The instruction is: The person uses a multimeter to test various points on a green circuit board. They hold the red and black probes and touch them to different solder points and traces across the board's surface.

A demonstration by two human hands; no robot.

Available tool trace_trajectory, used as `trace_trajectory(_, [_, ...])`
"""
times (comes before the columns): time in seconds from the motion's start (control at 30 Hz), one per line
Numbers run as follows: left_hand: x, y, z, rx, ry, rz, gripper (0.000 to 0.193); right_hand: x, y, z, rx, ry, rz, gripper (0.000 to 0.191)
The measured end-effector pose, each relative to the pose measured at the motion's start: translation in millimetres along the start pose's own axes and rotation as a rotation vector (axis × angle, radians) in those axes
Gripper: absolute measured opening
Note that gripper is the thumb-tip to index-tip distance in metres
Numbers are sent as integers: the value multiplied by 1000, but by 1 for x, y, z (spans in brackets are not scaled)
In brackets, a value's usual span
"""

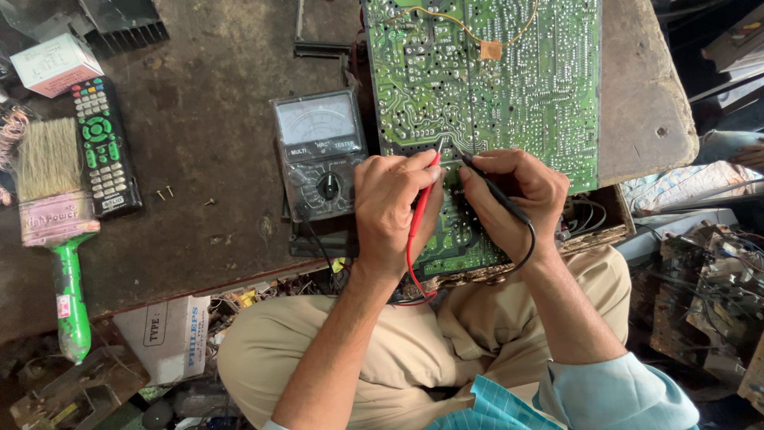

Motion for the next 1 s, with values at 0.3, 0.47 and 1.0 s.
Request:
trace_trajectory(0.3, [0, -2, -1, 18, -8, -10, 28, 3, -4, -4, -40, 46, -16, 13])
trace_trajectory(0.47, [0, -3, -2, 18, -5, -22, 29, 3, -4, -5, -68, 32, -23, 12])
trace_trajectory(1.0, [2, -4, -1, 11, -16, -31, 29, 7, -5, -8, -108, 57, -71, 11])
Point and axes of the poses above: each hand's wrist, its own x-axis towards the middle knuckle, its own y-axis out of the back of the hand, z = x × y, the point moved 8 cm from there along x, towards the middle knuckle, and after that the axes turned 13 degrees about x, right-handed, at the moved point
